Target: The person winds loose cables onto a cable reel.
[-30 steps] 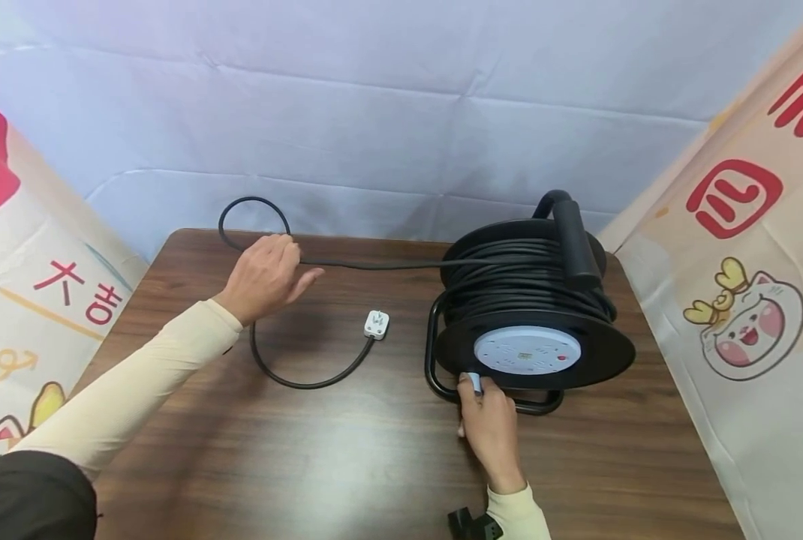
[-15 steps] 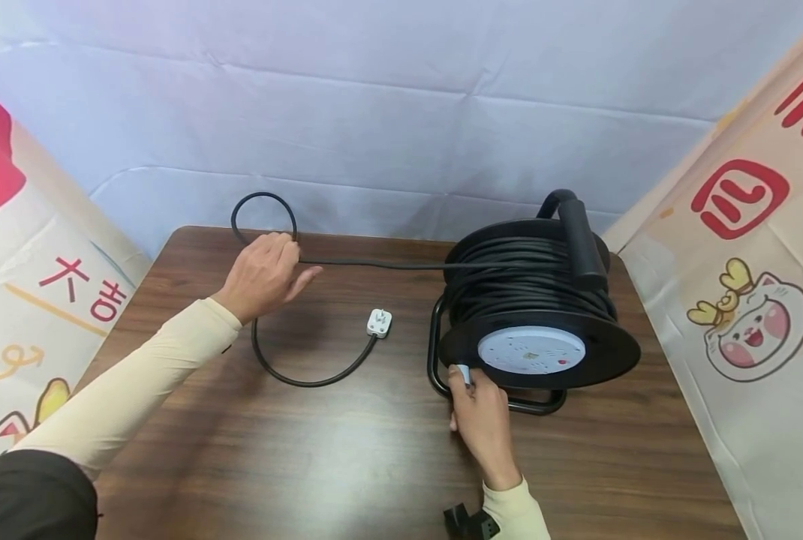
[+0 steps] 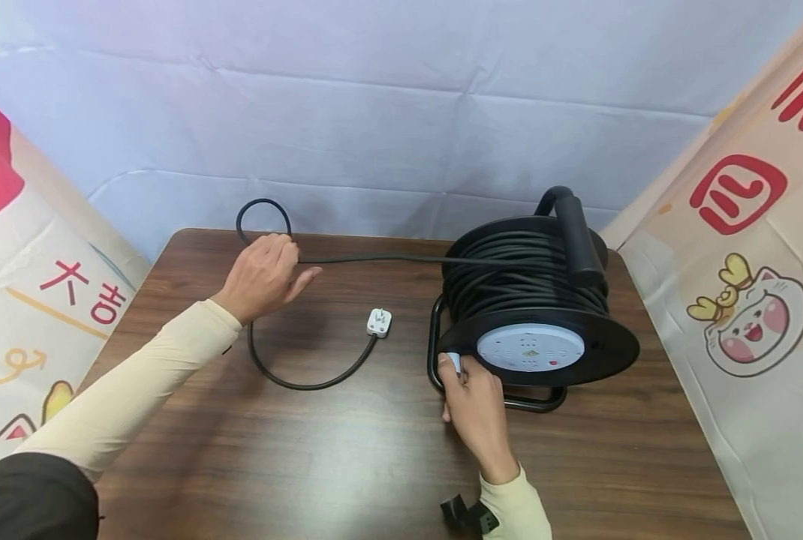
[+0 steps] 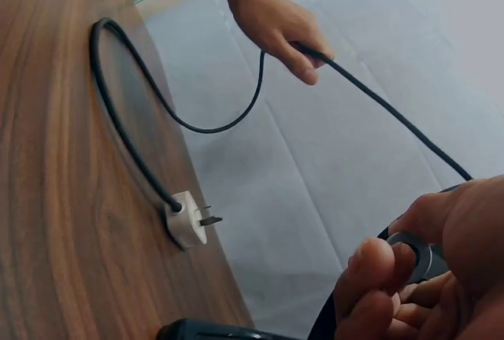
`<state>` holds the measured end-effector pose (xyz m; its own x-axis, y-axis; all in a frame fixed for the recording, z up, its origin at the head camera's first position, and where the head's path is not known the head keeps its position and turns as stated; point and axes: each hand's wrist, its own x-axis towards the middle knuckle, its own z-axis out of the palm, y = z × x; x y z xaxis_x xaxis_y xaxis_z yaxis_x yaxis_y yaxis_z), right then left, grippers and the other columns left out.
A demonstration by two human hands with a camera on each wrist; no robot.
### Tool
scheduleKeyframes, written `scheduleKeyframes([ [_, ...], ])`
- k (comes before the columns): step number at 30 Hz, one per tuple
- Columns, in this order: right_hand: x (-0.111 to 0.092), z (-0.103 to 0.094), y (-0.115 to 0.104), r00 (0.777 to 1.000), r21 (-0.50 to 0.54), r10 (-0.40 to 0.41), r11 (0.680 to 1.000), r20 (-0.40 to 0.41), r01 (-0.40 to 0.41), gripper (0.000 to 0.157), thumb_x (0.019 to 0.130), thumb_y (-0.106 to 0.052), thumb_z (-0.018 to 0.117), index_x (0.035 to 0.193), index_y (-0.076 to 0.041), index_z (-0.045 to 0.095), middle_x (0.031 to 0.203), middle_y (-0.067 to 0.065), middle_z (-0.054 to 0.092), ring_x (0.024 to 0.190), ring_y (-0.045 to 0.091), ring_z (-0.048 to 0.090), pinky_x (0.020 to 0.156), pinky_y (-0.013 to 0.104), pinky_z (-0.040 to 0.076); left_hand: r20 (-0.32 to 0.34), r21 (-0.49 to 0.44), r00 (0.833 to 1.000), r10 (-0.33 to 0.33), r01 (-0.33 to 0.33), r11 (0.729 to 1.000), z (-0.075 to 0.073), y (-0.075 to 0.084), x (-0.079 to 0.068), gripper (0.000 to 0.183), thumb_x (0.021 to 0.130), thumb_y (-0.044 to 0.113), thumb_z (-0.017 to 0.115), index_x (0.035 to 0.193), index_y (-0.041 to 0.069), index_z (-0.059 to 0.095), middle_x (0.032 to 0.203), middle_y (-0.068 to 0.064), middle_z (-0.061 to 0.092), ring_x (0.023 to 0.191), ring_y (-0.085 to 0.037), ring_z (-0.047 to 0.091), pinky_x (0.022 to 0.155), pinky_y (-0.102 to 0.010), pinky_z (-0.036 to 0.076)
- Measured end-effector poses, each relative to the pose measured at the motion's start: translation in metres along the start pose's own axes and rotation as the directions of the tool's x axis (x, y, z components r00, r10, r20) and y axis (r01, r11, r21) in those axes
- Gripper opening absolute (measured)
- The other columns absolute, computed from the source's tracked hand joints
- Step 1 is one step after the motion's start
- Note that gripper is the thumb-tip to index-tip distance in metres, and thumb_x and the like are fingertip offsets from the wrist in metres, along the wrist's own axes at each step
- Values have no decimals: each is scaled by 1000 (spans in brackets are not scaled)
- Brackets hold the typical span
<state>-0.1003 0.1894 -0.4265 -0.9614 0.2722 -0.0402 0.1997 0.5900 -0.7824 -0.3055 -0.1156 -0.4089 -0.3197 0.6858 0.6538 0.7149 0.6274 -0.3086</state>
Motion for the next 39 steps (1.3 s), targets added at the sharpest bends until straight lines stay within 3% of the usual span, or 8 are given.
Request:
scheduleKeyframes([
  [15, 0, -9, -17, 999, -23, -30, 999, -24, 29, 50, 89, -56, 44, 66, -13, 53, 39, -2, 49, 40, 17, 49, 44, 29, 35, 4, -6, 1000, -20, 20, 1000, -2, -1, -7, 39, 90, 39, 52, 73, 4, 45, 66, -8, 41, 56, -24, 41, 53, -36, 37],
  [27, 0, -26, -32, 999, 26, -29, 999, -30, 30, 45, 88, -57, 46, 73, -16, 58, 42, 2, 50, 41, 19, 50, 41, 30, 34, 9, 32, 999, -35, 35, 999, 0, -8, -22, 41, 90, 39, 52, 69, 6, 41, 62, -5, 34, 51, -21, 33, 49, -32, 31],
  [39, 1, -38, -41, 997, -25, -29, 999, -75, 27, 42, 87, -58, 46, 71, -21, 58, 42, -1, 50, 42, 18, 48, 41, 30, 34, 6, 23, 1000, 0, -1, 1000, -2, -6, -16, 40, 91, 38, 51, 72, 4, 43, 65, -8, 36, 54, -23, 35, 52, -34, 34],
])
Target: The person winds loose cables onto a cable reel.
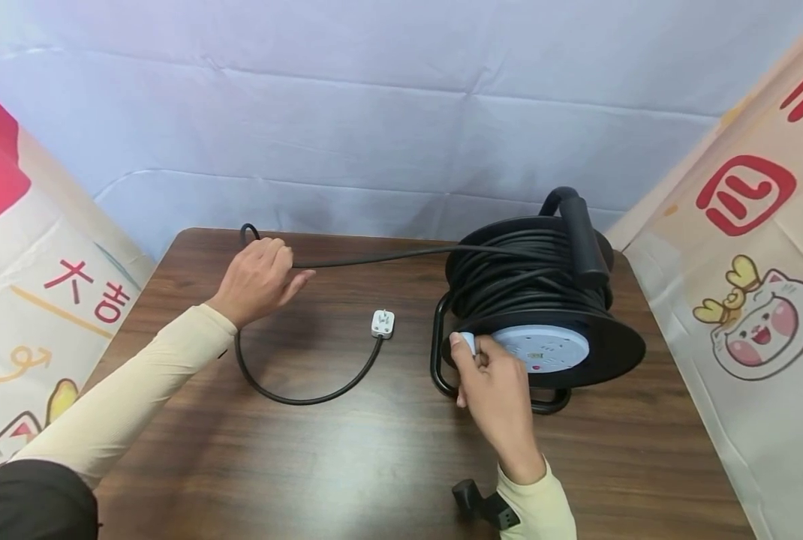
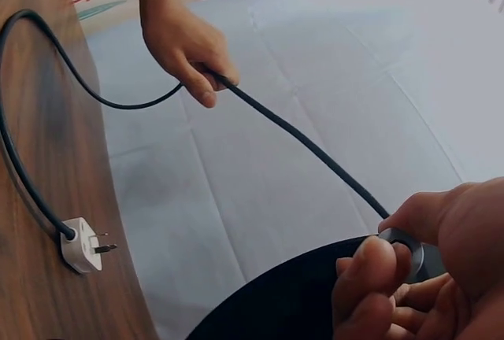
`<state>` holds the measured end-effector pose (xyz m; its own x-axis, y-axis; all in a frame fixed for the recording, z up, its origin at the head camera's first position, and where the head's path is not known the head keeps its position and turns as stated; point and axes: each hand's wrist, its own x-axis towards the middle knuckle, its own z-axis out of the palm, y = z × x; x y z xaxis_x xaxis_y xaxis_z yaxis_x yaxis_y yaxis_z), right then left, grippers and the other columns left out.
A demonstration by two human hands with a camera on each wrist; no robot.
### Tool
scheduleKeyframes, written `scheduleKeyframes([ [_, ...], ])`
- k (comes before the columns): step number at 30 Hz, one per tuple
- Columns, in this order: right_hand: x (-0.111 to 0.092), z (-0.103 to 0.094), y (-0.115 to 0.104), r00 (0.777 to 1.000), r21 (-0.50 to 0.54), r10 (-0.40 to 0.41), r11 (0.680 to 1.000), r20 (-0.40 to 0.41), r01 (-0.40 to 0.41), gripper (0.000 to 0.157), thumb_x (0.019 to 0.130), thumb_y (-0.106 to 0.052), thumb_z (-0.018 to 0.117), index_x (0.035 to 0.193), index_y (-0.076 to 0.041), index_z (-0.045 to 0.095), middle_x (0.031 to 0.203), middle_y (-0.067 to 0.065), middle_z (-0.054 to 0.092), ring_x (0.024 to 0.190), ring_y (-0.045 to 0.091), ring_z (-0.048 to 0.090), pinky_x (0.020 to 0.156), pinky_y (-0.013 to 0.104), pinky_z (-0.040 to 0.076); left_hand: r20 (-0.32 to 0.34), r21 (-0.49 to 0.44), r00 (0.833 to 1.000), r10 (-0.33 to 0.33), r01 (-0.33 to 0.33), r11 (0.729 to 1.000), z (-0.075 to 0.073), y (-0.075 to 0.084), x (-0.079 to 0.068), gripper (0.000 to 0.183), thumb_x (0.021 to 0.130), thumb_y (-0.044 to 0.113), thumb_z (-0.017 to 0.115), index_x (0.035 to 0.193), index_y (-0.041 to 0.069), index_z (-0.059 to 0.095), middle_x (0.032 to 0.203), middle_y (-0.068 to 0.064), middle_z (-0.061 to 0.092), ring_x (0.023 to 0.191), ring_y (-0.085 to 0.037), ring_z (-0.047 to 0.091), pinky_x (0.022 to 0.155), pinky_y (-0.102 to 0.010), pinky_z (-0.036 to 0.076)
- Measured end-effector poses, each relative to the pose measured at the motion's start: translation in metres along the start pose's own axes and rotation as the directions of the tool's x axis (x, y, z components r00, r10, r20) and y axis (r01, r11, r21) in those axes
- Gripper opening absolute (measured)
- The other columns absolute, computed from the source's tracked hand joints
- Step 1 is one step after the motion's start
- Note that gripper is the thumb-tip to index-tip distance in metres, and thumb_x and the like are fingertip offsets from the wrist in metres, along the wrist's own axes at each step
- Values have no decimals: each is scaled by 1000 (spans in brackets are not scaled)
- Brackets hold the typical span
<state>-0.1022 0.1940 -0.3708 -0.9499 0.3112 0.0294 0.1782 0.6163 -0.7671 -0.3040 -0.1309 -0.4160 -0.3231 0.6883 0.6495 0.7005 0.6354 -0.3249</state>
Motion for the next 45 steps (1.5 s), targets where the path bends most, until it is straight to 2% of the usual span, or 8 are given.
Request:
scheduleKeyframes([
  [13, 0, -19, -11, 1000, 47, -22, 999, -21, 23, 44, 88, -52, 49, 80, -11, 62, 45, 3, 52, 42, 20, 51, 40, 28, 35, 6, -15, 1000, -19, 19, 1000, 0, -2, -8, 39, 91, 38, 50, 72, 4, 42, 64, -7, 36, 53, -22, 33, 50, -34, 31],
  [19, 1, -31, -13, 999, 81, -28, 996, -30, 31, 44, 90, -47, 49, 76, -7, 59, 48, 6, 53, 44, 21, 53, 42, 27, 40, 0, -36, 999, -32, 32, 999, -1, -4, -10, 39, 91, 37, 50, 71, 4, 41, 64, -7, 35, 52, -22, 33, 48, -34, 30],
  [26, 3, -38, -13, 997, 78, -31, 996, -67, 36, 38, 91, -44, 50, 78, -10, 61, 48, 7, 53, 44, 20, 53, 43, 26, 41, -1, -57, 999, -36, 36, 998, -1, -4, -10, 38, 90, 36, 52, 71, 5, 42, 64, -7, 37, 51, -21, 34, 48, -33, 32],
  [37, 2, -51, -18, 992, 141, 27, 990, -123, -9, 41, 89, -44, 52, 84, -5, 62, 48, 11, 52, 42, 23, 52, 42, 27, 45, 4, -51, 998, -69, 69, 996, -3, -6, -20, 39, 91, 37, 48, 73, 3, 43, 63, -6, 35, 49, -20, 31, 43, -31, 30],
  [45, 1, -59, -16, 988, 214, 59, 976, -140, -28, 38, 89, -39, 55, 85, -1, 62, 50, 13, 50, 41, 23, 52, 42, 28, 43, -8, -73, 997, -82, 81, 994, -5, -7, -19, 38, 92, 36, 47, 74, 3, 43, 64, -6, 36, 49, -20, 32, 42, -31, 30],
])
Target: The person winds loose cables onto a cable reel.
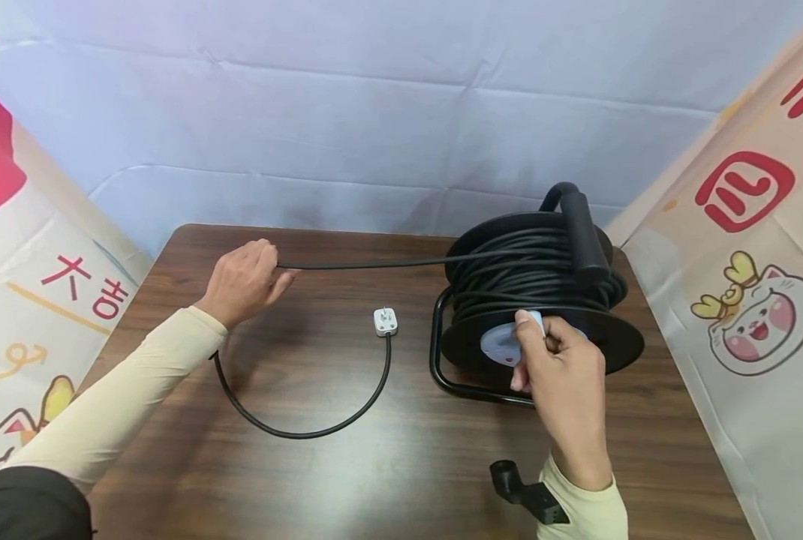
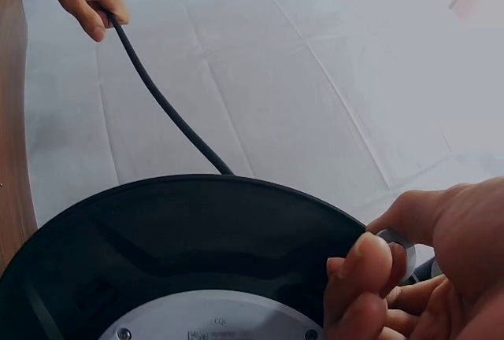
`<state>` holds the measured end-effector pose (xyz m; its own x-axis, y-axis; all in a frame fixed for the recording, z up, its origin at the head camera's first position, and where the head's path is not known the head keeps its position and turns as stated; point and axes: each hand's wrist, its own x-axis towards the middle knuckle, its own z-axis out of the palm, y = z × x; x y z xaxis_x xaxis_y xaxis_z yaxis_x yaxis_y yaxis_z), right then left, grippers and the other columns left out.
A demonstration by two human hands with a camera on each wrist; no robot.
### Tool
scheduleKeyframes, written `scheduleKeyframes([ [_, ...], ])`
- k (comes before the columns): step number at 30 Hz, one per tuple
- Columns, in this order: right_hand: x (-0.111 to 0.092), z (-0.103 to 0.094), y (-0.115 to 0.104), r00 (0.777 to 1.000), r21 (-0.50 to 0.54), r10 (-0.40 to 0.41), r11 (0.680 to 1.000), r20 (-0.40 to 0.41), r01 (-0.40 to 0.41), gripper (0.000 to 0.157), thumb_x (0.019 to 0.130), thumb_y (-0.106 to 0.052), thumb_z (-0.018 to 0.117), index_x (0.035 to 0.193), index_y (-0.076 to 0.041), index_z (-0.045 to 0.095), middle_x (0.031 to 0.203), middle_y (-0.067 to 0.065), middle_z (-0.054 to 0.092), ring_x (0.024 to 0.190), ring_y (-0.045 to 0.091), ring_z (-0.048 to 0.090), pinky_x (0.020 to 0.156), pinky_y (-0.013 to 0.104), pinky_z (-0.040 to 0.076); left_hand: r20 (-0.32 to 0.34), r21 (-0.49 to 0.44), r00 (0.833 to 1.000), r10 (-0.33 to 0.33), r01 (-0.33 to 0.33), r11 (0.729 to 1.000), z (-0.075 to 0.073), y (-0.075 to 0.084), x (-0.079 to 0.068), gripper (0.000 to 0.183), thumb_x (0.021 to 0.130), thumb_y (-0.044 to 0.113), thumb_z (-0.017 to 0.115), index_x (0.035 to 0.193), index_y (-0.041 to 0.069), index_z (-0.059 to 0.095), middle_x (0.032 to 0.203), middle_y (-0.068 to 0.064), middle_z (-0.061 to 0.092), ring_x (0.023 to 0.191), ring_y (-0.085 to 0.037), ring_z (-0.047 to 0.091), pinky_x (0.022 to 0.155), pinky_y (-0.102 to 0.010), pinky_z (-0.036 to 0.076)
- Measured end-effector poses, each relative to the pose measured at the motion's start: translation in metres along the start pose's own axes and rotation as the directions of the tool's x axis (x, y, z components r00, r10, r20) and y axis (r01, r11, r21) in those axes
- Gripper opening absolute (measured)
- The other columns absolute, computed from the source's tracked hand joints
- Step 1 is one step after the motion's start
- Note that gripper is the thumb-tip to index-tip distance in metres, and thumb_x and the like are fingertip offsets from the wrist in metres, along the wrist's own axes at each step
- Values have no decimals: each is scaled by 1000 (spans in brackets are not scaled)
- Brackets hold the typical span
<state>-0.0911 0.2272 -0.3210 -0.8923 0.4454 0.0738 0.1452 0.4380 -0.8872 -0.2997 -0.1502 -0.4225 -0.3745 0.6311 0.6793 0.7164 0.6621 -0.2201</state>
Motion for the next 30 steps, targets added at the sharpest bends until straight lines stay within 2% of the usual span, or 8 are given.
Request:
scheduleKeyframes([
  [3, 0, -1, 1, 1000, 28, -1, 1000, -4, 1, 39, 89, -37, 56, 86, 1, 62, 51, 13, 50, 40, 23, 52, 42, 28, 43, 8, -6, 1000, 1, -1, 1000, 0, 0, 1, 37, 91, 36, 49, 76, 3, 44, 65, -6, 38, 49, -19, 33, 42, -31, 31],
  [12, 4, -10, 4, 999, 204, 34, 979, -28, -28, 38, 86, -28, 63, 84, 10, 59, 49, 12, 48, 35, 20, 48, 38, 25, 40, -3, 1, 999, -33, 33, 999, -1, 0, -3, 39, 90, 38, 51, 73, 5, 42, 62, -4, 33, 45, -16, 27, 37, -28, 24],
  [22, 7, -22, 8, 999, 252, 52, 967, -19, -45, 37, 86, -25, 64, 85, 11, 59, 51, 10, 50, 35, 18, 49, 39, 24, 42, -11, 14, 998, -54, 54, 998, 0, -1, -2, 39, 88, 38, 53, 71, 6, 40, 61, -3, 32, 44, -16, 28, 35, -29, 23],
  [30, 9, -28, 11, 998, 216, 65, 975, -20, -59, 39, 86, -27, 63, 85, 11, 59, 53, 9, 50, 37, 19, 50, 41, 24, 41, 2, 7, 999, -40, 40, 999, 3, -2, 3, 38, 87, 38, 57, 72, 6, 41, 61, -3, 33, 44, -15, 28, 36, -29, 24],
])
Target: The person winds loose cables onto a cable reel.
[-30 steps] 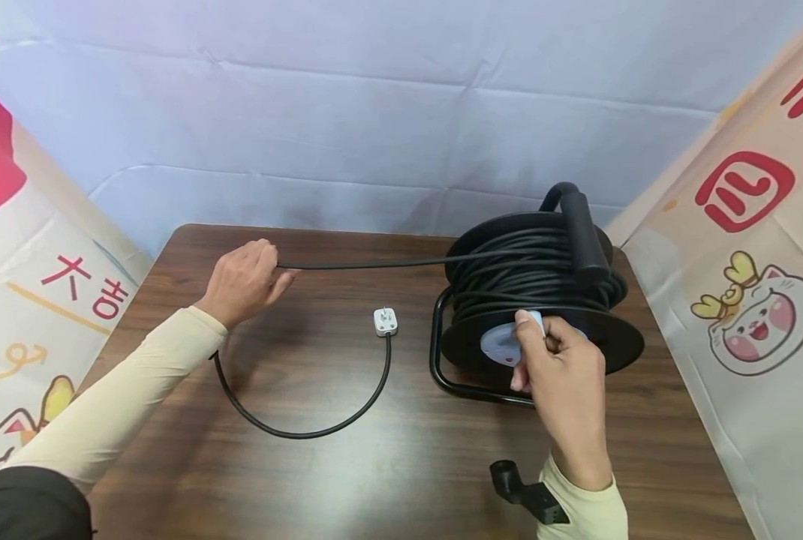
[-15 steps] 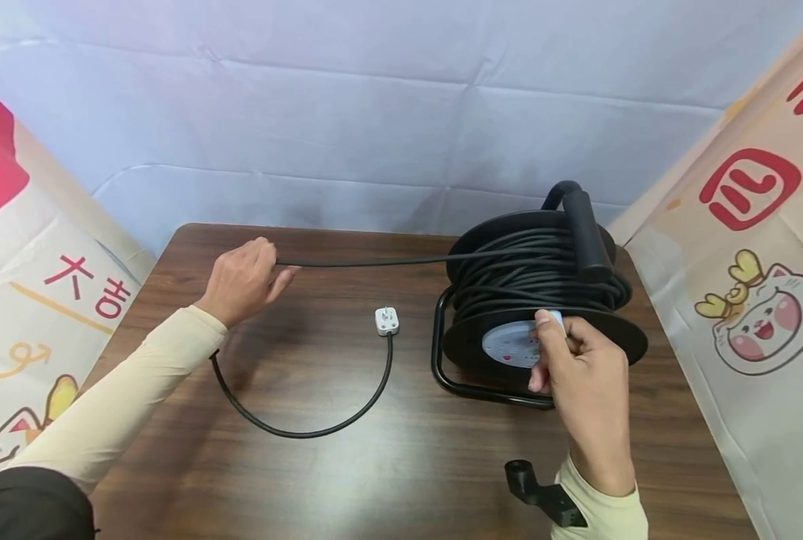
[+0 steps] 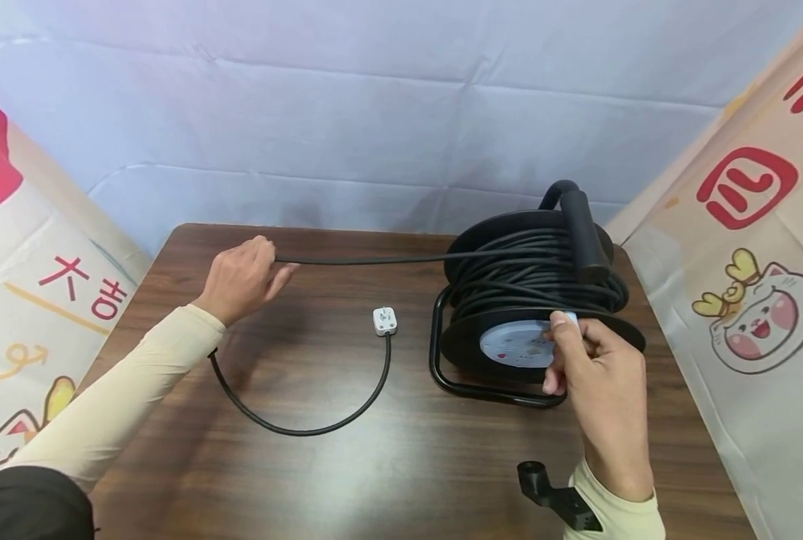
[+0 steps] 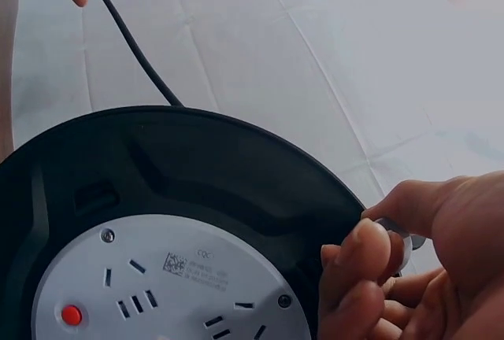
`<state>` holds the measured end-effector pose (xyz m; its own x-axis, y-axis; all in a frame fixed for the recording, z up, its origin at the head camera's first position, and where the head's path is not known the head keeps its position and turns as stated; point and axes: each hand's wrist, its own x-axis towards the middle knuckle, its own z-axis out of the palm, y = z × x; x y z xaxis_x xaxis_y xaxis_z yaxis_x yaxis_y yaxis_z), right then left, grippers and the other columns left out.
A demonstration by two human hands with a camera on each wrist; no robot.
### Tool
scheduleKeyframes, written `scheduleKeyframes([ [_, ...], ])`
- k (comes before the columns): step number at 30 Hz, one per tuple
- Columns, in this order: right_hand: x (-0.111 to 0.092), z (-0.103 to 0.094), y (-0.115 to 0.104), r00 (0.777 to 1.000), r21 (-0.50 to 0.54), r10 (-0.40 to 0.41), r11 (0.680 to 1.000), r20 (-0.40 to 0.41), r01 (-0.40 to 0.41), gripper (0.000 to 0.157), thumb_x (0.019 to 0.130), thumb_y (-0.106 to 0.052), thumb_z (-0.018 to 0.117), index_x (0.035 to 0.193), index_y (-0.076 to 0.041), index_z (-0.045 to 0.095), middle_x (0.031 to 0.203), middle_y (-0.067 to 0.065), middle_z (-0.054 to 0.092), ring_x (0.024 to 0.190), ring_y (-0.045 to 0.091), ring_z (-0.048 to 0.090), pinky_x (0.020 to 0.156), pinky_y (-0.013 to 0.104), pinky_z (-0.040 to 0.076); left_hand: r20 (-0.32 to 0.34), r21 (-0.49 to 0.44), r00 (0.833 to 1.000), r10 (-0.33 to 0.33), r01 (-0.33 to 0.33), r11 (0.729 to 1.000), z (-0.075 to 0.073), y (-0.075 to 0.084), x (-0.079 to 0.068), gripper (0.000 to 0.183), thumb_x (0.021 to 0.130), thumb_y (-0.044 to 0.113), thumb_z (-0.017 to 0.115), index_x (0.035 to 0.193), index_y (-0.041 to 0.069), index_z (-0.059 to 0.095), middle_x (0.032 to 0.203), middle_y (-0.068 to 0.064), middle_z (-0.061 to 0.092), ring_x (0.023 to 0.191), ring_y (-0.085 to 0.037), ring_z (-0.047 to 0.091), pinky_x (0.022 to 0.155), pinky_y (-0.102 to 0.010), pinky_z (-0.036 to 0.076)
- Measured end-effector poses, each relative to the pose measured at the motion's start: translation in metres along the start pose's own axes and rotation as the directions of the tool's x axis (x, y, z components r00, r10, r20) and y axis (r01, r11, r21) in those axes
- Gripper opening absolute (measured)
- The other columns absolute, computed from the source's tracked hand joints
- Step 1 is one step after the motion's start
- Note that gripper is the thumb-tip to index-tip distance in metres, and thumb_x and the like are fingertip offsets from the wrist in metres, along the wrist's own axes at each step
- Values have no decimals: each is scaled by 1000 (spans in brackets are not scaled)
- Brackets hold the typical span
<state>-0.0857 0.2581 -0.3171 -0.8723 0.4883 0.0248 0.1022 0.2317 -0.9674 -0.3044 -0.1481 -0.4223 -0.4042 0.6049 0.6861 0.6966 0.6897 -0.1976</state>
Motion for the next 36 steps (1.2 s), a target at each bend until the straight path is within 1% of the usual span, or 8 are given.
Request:
scheduleKeyframes([
  [5, -1, -4, 2, 1000, 22, 8, 1000, -6, -8, 38, 86, -26, 63, 85, 12, 58, 51, 9, 50, 37, 19, 50, 41, 25, 39, -10, 0, 999, 36, -36, 999, 2, 1, 4, 39, 83, 36, 63, 71, 5, 41, 61, -3, 32, 45, -15, 27, 37, -29, 23],
  [7, -1, -6, 3, 1000, 14, 9, 1000, -12, -9, 38, 86, -27, 63, 86, 11, 58, 51, 9, 50, 37, 19, 51, 41, 25, 38, -9, 7, 999, 50, -50, 999, 2, 1, 6, 40, 83, 36, 63, 72, 5, 41, 61, -4, 32, 45, -16, 27, 39, -29, 24],
  [12, -1, -9, 4, 1000, -10, 17, 1000, -9, -17, 38, 86, -28, 62, 87, 10, 59, 53, 8, 51, 37, 20, 51, 41, 25, 39, -4, 23, 997, 82, -82, 996, 2, 1, 8, 40, 86, 37, 58, 72, 4, 41, 63, -6, 32, 47, -19, 29, 45, -32, 29],
  [15, 0, -11, 6, 1000, 37, 13, 999, 5, -13, 37, 86, -26, 63, 87, 11, 59, 53, 8, 51, 37, 20, 51, 41, 25, 40, 4, 38, 995, 96, -96, 995, 2, 2, 8, 40, 89, 38, 54, 72, 4, 41, 63, -7, 33, 49, -21, 31, 49, -35, 30],
  [20, 1, -15, 9, 1000, 100, -4, 995, 25, 2, 36, 86, -24, 63, 88, 12, 58, 52, 9, 50, 36, 19, 50, 40, 26, 40, 14, 44, 995, 95, -96, 994, 0, 3, 11, 42, 90, 40, 51, 72, 3, 41, 63, -7, 35, 50, -23, 32, 52, -37, 27],
  [27, 4, -21, 11, 1000, 114, -6, 993, 27, 2, 35, 87, -24, 62, 88, 11, 58, 48, 11, 50, 37, 18, 49, 40, 25, 40, 17, 49, 995, 100, -101, 994, -1, 5, 11, 41, 90, 40, 51, 71, 4, 41, 62, -7, 34, 49, -22, 32, 51, -36, 28],
  [31, 5, -24, 13, 999, 132, -7, 991, 38, 2, 35, 87, -23, 62, 88, 11, 58, 49, 11, 50, 37, 19, 50, 40, 26, 41, 13, 49, 995, 96, -96, 994, -2, 4, 12, 41, 89, 40, 52, 72, 4, 41, 63, -7, 34, 49, -23, 32, 51, -36, 27],
  [36, 8, -28, 16, 999, 193, -7, 981, 53, -4, 34, 87, -21, 62, 86, 13, 57, 50, 10, 50, 36, 19, 50, 38, 27, 41, 3, 57, 995, 104, -104, 993, -1, 4, 12, 41, 87, 39, 57, 71, 4, 41, 62, -6, 33, 48, -21, 30, 50, -34, 25],
])
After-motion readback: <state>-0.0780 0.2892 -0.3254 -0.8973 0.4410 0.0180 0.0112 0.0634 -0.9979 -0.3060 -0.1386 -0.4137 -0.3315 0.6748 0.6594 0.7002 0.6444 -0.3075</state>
